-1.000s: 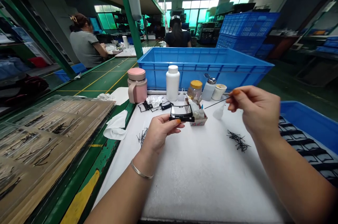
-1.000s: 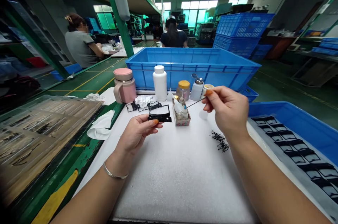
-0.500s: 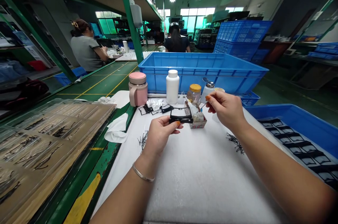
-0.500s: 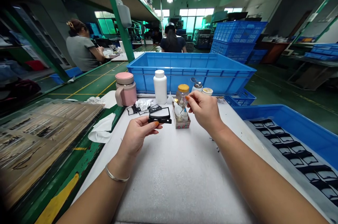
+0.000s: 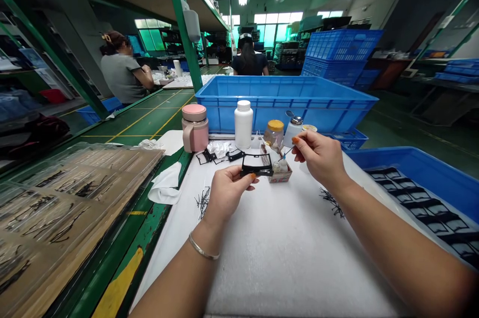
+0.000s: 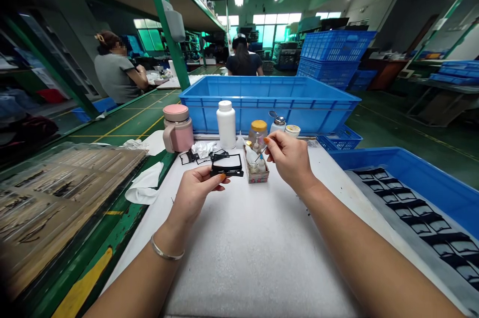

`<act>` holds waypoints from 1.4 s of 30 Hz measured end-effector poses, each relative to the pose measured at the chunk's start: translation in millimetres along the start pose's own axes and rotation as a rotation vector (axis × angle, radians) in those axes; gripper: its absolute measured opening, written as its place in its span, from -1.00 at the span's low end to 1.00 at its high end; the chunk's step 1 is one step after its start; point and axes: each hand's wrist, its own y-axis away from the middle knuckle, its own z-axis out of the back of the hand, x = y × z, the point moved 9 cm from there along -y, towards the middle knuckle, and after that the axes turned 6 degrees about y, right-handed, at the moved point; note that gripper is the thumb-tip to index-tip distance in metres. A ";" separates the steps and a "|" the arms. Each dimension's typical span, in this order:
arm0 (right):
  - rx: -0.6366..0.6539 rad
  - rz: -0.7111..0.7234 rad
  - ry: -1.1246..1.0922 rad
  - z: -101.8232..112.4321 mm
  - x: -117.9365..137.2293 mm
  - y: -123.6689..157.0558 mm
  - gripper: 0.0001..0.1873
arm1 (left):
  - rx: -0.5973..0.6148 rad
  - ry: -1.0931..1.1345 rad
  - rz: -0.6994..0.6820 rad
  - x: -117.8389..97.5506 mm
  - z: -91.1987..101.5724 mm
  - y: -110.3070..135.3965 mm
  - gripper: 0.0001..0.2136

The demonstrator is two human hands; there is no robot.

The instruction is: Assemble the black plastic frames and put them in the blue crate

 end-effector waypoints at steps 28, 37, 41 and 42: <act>0.116 0.026 -0.030 -2.1 18.8 26.1 -0.84 | 0.013 -0.350 -0.112 -9.9 -7.5 6.2 -0.80; 0.311 -0.004 -0.102 3.2 11.1 71.7 -0.93 | 0.223 -0.502 0.037 6.9 -31.4 12.8 -0.65; 0.372 -0.041 -0.050 16.7 0.2 94.6 -0.93 | 0.378 -0.662 0.146 35.2 -33.2 12.2 -0.49; 0.357 -0.099 -0.103 24.9 -6.4 99.0 -0.92 | 0.403 -0.665 0.152 39.7 -32.9 11.7 -0.47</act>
